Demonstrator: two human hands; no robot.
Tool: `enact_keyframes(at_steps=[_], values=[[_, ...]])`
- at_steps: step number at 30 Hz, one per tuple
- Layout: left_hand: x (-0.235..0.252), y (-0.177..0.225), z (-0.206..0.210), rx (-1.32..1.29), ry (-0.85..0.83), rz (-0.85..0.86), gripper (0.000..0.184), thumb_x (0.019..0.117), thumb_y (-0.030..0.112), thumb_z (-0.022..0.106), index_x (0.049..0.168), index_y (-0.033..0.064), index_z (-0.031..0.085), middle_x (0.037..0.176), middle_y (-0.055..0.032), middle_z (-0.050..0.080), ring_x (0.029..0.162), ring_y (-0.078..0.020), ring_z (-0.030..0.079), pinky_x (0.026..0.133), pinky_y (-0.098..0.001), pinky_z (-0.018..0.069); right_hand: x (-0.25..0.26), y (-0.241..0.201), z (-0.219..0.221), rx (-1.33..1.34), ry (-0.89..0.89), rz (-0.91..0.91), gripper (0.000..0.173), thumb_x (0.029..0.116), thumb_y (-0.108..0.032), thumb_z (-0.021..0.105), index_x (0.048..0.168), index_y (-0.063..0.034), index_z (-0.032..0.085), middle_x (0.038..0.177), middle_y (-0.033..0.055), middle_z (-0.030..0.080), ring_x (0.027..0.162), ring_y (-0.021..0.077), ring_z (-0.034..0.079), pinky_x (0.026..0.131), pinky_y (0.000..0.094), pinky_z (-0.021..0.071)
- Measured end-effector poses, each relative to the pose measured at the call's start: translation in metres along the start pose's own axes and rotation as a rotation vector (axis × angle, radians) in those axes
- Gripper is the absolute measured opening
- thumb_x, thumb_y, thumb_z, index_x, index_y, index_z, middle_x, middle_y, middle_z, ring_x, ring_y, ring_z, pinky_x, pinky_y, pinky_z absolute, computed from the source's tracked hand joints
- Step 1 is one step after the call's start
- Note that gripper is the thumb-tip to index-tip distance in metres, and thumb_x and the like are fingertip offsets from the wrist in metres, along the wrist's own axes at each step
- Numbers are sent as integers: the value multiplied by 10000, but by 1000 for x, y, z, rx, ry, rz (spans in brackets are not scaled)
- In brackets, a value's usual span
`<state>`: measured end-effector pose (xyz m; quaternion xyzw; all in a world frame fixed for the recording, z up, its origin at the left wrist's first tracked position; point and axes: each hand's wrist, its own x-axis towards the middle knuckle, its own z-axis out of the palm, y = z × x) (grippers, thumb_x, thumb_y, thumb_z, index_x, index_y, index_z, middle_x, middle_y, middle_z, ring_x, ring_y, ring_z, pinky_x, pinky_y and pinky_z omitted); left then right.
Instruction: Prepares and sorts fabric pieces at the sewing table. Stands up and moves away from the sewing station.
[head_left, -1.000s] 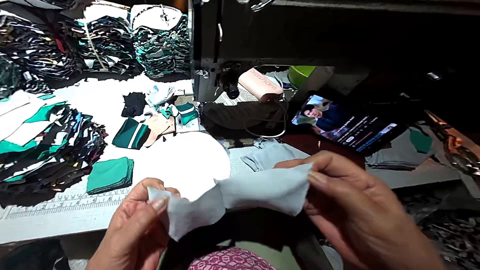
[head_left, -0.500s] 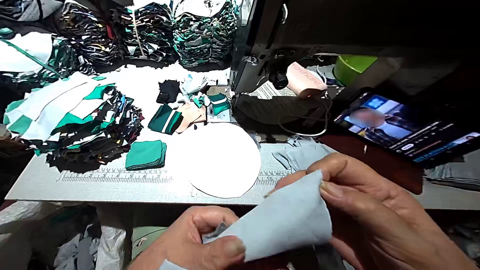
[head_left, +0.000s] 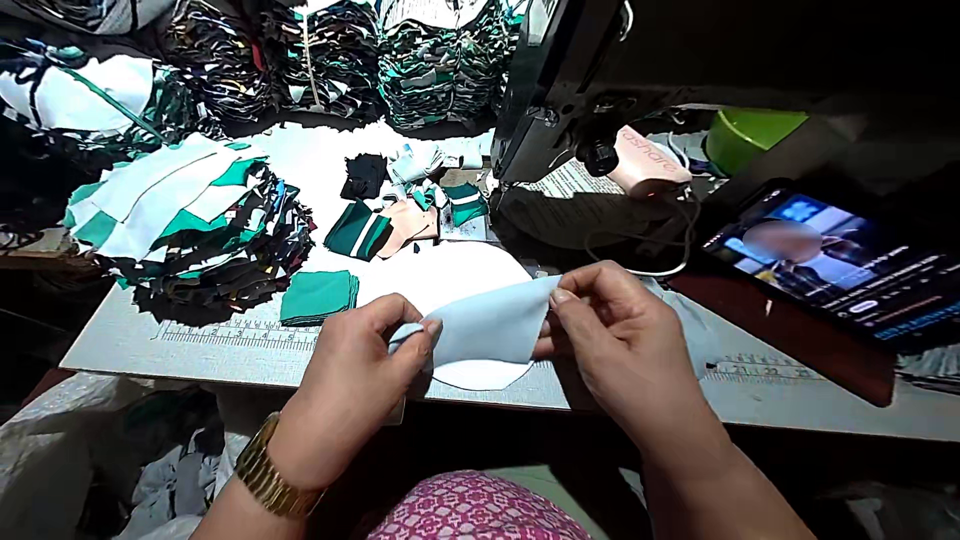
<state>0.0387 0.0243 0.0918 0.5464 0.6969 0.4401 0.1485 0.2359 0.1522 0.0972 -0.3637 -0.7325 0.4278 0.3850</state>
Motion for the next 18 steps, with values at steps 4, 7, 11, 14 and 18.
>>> enact_keyframes(at_steps=[4,7,11,14,18], values=[[9,-2,5,168,12,-10,84,956,243,700,909,174,692,660,74,616,520,-26,534,459,-213,438,7,6,3,-107,-29,15,158,1053,-98,466,1110,-63,608,868,6,715,615,98,708,555,267,637],[11,-1,6,173,0,-17,83,939,232,726,906,169,685,645,64,605,496,-37,507,445,-217,410,7,8,4,-129,-40,-30,157,999,-130,618,1145,-77,596,849,-6,691,589,81,676,529,253,617],[14,3,5,215,-43,-60,56,928,169,729,912,162,676,661,49,617,527,-60,549,469,-254,453,5,14,12,-366,-18,-194,333,863,-68,755,1164,-44,615,877,18,621,612,67,552,536,222,496],[17,8,3,252,-29,-59,51,935,172,724,916,159,679,649,45,600,526,-75,537,473,-271,441,4,17,16,-432,1,-252,285,869,-40,693,1146,-50,626,843,10,610,645,64,561,563,211,495],[22,9,2,293,-6,-39,64,944,198,728,947,154,681,642,32,596,504,-103,527,460,-307,439,3,18,16,-376,32,-225,208,864,-43,663,1059,-73,597,847,-5,610,644,17,561,566,165,487]])
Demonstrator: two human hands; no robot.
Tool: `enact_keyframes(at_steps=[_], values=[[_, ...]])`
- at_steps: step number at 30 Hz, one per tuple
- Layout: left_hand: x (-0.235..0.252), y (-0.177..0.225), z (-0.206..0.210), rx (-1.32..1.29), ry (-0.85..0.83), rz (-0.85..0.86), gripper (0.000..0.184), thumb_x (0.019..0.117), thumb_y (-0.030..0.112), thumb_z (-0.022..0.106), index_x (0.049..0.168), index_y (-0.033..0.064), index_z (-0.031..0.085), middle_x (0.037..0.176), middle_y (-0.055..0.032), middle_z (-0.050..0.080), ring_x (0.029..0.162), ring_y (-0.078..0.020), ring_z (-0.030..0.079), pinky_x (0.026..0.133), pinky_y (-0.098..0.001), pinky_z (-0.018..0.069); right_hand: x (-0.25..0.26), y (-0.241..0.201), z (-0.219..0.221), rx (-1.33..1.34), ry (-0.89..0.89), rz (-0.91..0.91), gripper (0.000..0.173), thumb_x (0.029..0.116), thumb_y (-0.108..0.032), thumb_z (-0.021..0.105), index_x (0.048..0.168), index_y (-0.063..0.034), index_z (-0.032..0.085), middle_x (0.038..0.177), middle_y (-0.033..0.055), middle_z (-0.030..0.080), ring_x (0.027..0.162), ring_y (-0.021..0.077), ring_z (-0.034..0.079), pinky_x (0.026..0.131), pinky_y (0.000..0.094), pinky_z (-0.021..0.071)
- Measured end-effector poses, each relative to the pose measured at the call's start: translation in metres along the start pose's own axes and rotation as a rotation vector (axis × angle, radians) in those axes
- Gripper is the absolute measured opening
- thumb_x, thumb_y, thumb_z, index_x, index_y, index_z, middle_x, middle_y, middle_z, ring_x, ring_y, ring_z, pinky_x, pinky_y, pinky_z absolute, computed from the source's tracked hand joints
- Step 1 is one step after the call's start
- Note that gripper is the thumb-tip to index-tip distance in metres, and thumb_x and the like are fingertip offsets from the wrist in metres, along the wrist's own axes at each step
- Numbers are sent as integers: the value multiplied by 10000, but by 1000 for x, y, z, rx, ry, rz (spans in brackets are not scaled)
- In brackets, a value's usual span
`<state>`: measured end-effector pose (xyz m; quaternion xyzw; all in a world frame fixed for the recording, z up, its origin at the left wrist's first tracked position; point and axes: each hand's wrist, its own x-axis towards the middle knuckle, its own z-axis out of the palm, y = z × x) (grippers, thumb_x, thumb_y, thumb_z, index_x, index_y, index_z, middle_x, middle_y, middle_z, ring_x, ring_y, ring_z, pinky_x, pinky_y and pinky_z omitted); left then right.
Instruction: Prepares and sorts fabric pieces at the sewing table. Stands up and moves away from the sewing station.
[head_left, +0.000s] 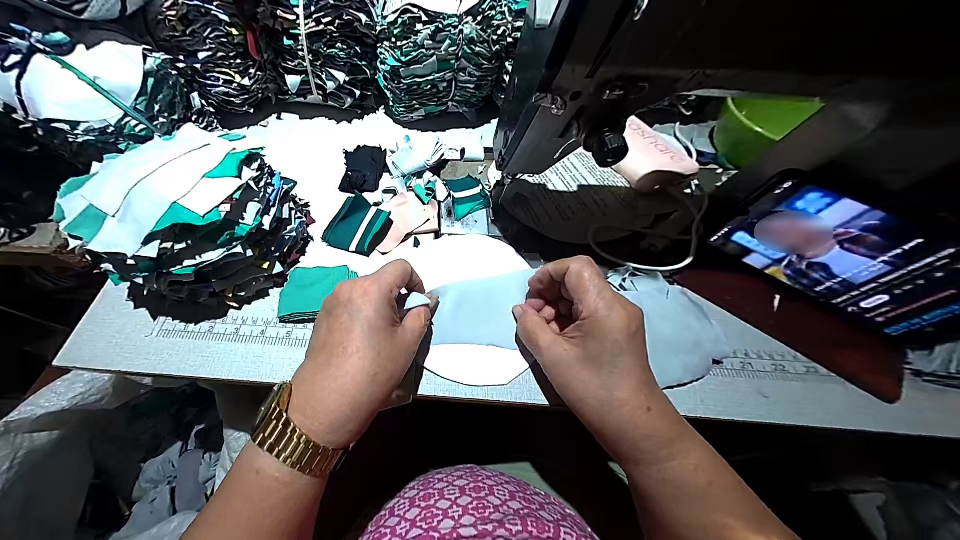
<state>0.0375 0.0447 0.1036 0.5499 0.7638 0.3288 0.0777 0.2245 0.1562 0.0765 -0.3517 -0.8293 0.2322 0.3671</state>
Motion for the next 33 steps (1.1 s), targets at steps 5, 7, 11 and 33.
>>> enact_keyframes(at_steps=[5,7,11,33], values=[[2,-2,3,61,-12,-19,122,925,195,757,1000,152,670,639,10,583,493,-138,517,453,-345,437,-2,0,1,-16,47,-59,156,850,-27,635,999,-58,600,847,13,576,638,29,525,544,163,451],[1,-4,1,54,-8,-23,163,922,203,762,1034,144,661,654,4,581,499,-142,514,457,-347,438,-3,1,0,-59,31,-118,144,868,-57,649,1011,-39,664,886,36,575,679,58,541,564,182,471],[-2,-7,-5,73,-6,-38,222,910,226,781,1072,140,654,671,8,584,515,-136,523,470,-347,447,-5,1,0,-176,-15,-184,165,905,-167,659,966,-67,775,873,40,569,699,105,548,564,236,461],[-14,18,-16,-1064,-124,-78,602,970,25,639,1504,174,403,1014,-77,695,704,-104,660,585,-195,554,-18,-25,-22,839,-312,159,130,922,-111,714,1050,-133,718,803,9,702,644,50,650,579,180,560]])
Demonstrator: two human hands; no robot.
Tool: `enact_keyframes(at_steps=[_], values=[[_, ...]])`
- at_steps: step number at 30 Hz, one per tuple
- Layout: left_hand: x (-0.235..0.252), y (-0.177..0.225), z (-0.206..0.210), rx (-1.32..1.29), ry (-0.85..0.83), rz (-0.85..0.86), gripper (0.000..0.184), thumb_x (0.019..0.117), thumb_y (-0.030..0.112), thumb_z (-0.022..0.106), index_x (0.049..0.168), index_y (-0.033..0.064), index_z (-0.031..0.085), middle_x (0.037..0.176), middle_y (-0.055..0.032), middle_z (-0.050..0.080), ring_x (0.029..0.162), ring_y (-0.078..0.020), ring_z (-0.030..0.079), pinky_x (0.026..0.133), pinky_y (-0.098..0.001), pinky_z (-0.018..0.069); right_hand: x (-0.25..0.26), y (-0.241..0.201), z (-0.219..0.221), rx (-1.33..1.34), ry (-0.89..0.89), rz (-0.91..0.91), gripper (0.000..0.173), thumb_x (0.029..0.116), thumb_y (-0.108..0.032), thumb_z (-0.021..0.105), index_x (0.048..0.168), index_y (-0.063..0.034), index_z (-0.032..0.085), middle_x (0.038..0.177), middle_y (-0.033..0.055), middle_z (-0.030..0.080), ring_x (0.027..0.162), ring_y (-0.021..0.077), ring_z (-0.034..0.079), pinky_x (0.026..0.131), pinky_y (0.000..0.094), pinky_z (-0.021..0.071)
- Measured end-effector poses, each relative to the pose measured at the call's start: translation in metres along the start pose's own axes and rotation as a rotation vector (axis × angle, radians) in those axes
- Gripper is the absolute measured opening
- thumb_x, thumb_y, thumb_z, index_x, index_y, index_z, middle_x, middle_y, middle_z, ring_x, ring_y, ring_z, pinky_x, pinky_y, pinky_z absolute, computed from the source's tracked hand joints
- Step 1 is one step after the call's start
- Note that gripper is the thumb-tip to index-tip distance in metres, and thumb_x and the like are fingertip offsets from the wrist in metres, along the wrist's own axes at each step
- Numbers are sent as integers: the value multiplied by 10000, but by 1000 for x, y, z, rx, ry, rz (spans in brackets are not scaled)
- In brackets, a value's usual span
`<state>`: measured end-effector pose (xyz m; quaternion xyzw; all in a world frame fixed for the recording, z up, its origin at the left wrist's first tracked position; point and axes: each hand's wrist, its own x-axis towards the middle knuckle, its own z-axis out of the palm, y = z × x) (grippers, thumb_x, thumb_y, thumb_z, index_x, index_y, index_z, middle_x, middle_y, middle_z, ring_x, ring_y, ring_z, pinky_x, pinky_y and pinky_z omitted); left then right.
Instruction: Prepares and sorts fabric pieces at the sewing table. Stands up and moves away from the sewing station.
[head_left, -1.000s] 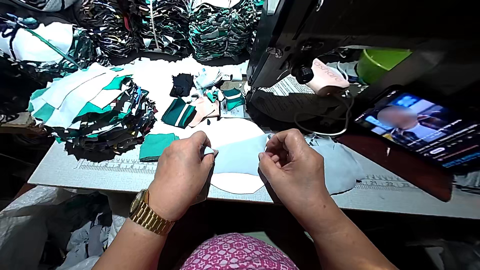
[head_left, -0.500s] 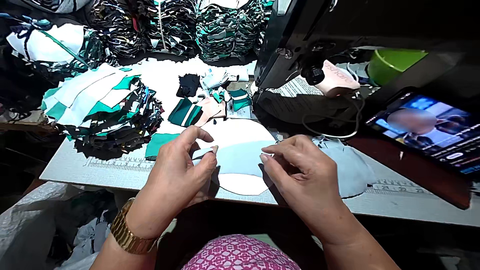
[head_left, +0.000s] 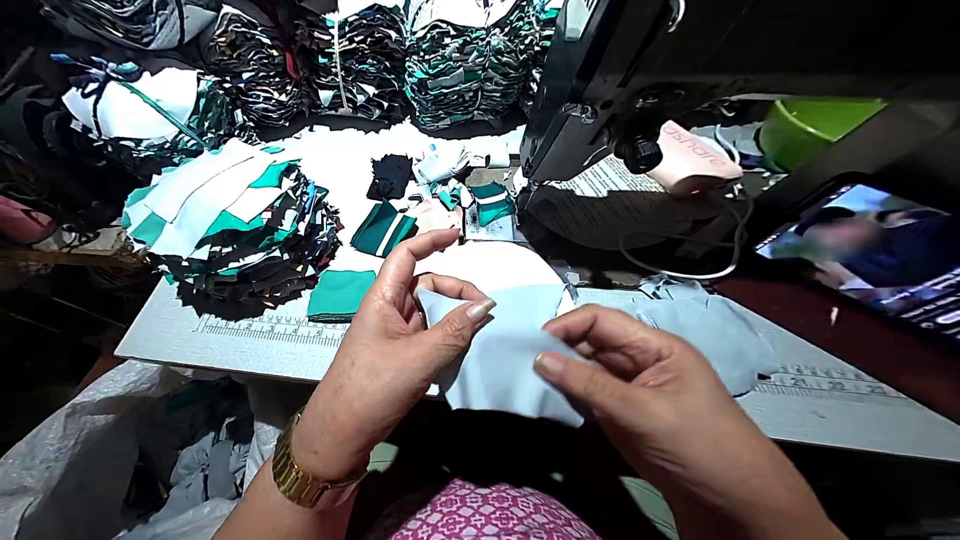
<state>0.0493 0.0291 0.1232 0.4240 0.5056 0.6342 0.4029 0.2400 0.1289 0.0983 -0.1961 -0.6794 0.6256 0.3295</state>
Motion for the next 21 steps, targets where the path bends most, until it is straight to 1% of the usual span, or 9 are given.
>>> enact_keyframes(at_steps=[2,4,7,9,11,13,17,18,21], values=[[0,-2,-3,-15,-20,-28,683,950,-16,643,1535,185,354,1100,-76,706,781,-116,695,661,-213,583,4,-3,-8,-26,82,-1,111,928,-94,697,1029,-132,724,781,-5,682,611,29,617,552,152,530],[1,-3,-4,-8,-25,-52,737,927,-51,655,1548,203,352,1115,-81,701,811,-135,706,713,-245,605,9,-6,-14,-87,136,-6,126,945,-67,668,1040,-119,733,810,-3,691,641,38,628,577,160,542],[4,-4,-6,73,15,-24,695,916,-59,671,1515,201,433,1005,-90,696,691,-119,659,628,-225,579,20,-10,-20,-173,143,-15,167,969,-20,634,1076,-86,744,900,13,723,749,73,683,672,196,591],[8,-2,-7,203,65,75,644,922,-61,664,1488,165,455,955,-70,683,630,-99,615,574,-203,545,32,-7,-22,-204,148,-60,178,951,3,646,1078,-65,750,922,17,730,779,78,689,711,206,595],[17,-1,-7,323,138,175,613,923,-49,669,1471,126,457,974,-41,664,654,-73,606,590,-182,529,45,-5,-24,-250,162,-120,168,933,-4,681,1078,-55,746,938,15,733,800,74,691,738,207,597],[28,0,-8,334,188,213,625,921,-40,684,1478,101,438,1002,-30,662,700,-63,633,641,-187,556,58,-4,-24,-314,195,-186,173,915,-24,708,1081,-56,740,939,5,730,799,56,686,731,193,590],[46,-5,-17,402,211,203,649,892,-38,723,1467,75,446,997,-78,646,665,-98,642,613,-229,591,72,2,-24,-411,201,-187,240,902,17,691,1136,-31,709,986,35,723,836,42,686,758,183,584],[49,-8,-19,460,216,184,641,891,-22,733,1462,77,459,997,-89,645,666,-107,646,614,-242,595,73,7,-25,-456,203,-175,246,899,15,690,1141,-27,706,977,40,718,816,37,674,743,183,574],[52,-21,-22,673,210,126,617,883,23,763,1440,105,511,948,-100,670,672,-128,652,624,-272,584,71,21,-25,-642,215,-165,235,885,-20,718,1120,-26,707,859,40,683,717,55,628,661,210,544]])
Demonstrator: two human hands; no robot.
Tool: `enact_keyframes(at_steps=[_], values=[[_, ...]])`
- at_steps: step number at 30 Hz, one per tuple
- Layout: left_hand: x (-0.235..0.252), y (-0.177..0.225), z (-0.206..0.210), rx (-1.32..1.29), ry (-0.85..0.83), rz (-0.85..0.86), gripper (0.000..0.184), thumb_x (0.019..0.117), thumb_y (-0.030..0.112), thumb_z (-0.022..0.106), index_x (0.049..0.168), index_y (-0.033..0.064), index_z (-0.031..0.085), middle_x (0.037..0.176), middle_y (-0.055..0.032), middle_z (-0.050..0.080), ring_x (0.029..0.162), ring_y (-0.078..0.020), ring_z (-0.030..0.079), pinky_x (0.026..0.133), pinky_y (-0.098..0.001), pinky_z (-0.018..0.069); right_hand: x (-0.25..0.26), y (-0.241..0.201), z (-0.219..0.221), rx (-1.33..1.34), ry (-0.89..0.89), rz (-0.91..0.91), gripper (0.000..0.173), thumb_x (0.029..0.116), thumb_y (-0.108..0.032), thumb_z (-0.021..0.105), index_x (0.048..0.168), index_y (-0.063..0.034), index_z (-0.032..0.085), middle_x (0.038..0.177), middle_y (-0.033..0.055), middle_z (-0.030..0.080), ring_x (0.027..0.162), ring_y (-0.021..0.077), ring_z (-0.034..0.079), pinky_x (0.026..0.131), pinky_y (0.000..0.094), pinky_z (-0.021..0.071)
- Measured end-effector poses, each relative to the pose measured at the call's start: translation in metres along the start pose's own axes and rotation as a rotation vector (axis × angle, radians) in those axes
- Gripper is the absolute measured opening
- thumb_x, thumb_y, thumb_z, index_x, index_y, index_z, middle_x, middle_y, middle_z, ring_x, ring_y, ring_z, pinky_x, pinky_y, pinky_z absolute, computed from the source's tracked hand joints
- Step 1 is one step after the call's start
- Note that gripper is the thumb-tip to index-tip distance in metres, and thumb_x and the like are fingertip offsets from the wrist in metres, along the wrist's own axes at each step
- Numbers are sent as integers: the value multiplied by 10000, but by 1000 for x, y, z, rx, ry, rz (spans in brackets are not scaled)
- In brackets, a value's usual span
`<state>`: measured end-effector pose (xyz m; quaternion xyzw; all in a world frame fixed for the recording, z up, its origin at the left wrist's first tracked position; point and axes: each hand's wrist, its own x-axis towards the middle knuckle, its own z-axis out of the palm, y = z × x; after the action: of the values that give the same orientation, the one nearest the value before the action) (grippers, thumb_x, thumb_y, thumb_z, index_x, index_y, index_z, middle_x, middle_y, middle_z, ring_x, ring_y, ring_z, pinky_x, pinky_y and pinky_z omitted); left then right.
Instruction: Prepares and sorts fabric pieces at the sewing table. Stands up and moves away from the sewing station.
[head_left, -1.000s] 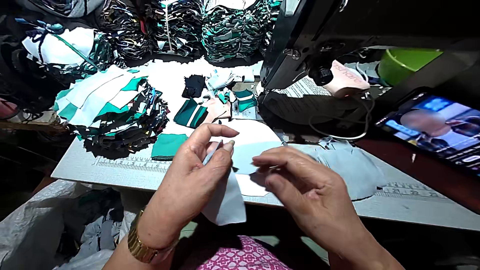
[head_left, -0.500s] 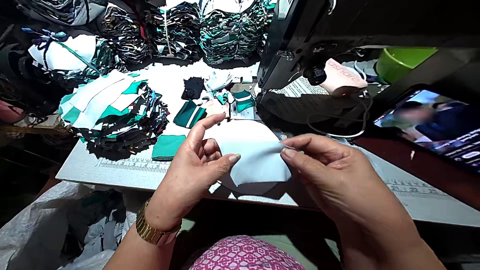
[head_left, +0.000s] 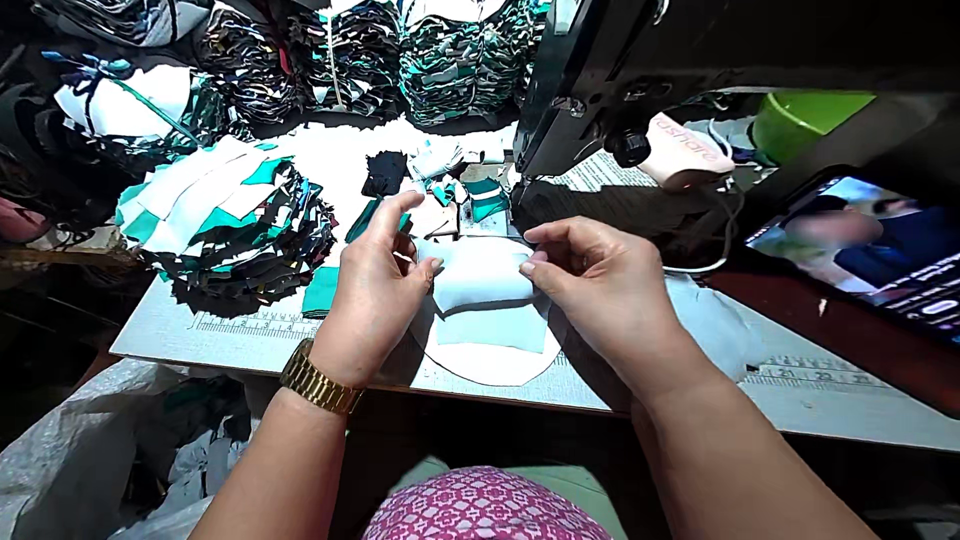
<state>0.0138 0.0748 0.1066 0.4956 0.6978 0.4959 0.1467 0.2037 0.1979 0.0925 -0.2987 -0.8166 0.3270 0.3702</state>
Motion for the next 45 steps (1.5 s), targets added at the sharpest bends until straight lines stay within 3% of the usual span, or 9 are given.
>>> enact_keyframes(at_steps=[12,16,20,24,26,28,31,38,45], values=[[-1,-9,6,142,-32,35,622,883,50,767,1447,113,512,891,-63,680,684,-101,647,644,-248,563,-5,1,3,-183,40,-24,174,896,-44,718,1057,-30,652,807,54,638,669,95,599,615,251,519],[1,-11,9,209,-42,61,626,881,53,772,1447,101,510,907,-68,680,703,-113,644,669,-266,564,-7,-1,5,-305,16,-39,159,904,-31,714,1049,-25,649,813,81,649,683,164,630,631,350,549],[-7,-2,9,431,50,138,649,884,75,759,1477,94,496,1143,-133,598,912,-240,614,768,-389,542,-8,0,4,-355,7,-113,124,895,-30,725,1005,-2,675,864,121,634,726,214,623,656,384,539],[-27,17,11,561,59,348,394,944,69,638,1336,35,613,1313,-182,592,1179,-343,596,917,-479,529,-10,0,-3,-301,34,-185,76,903,-24,708,975,-18,731,924,106,635,796,159,626,704,280,549],[-34,15,18,553,-77,400,344,1012,166,549,1325,54,640,1434,-177,557,1372,-357,497,1102,-518,445,-14,-2,-7,-333,-37,-207,90,908,-9,712,985,-22,758,946,112,632,803,180,634,712,314,566],[-44,6,27,616,-228,383,489,1076,371,372,1450,125,569,1558,-163,458,1488,-356,362,1181,-556,336,-19,-2,-10,-396,-95,-221,111,901,-11,716,989,-38,778,940,109,639,832,220,638,737,374,561],[-57,-5,31,684,-320,357,631,1065,554,273,1548,197,470,1628,-150,364,1520,-332,311,1203,-586,280,-29,-2,-12,-473,-110,-254,135,914,-29,690,1008,-37,787,961,124,646,887,276,637,757,415,560],[-53,2,36,765,-262,466,762,1016,693,180,1538,231,487,1646,-100,348,1541,-316,268,1199,-674,186,-42,-4,-9,-526,-71,-250,151,930,-33,639,994,-49,775,981,108,635,923,265,619,748,375,552],[-53,-11,52,667,-286,536,844,960,789,219,1524,232,509,1599,-107,429,1490,-341,372,1165,-646,306,-49,-6,-16,-478,-143,-235,183,930,-29,639,1067,-59,756,1031,71,631,979,223,601,831,340,540]])
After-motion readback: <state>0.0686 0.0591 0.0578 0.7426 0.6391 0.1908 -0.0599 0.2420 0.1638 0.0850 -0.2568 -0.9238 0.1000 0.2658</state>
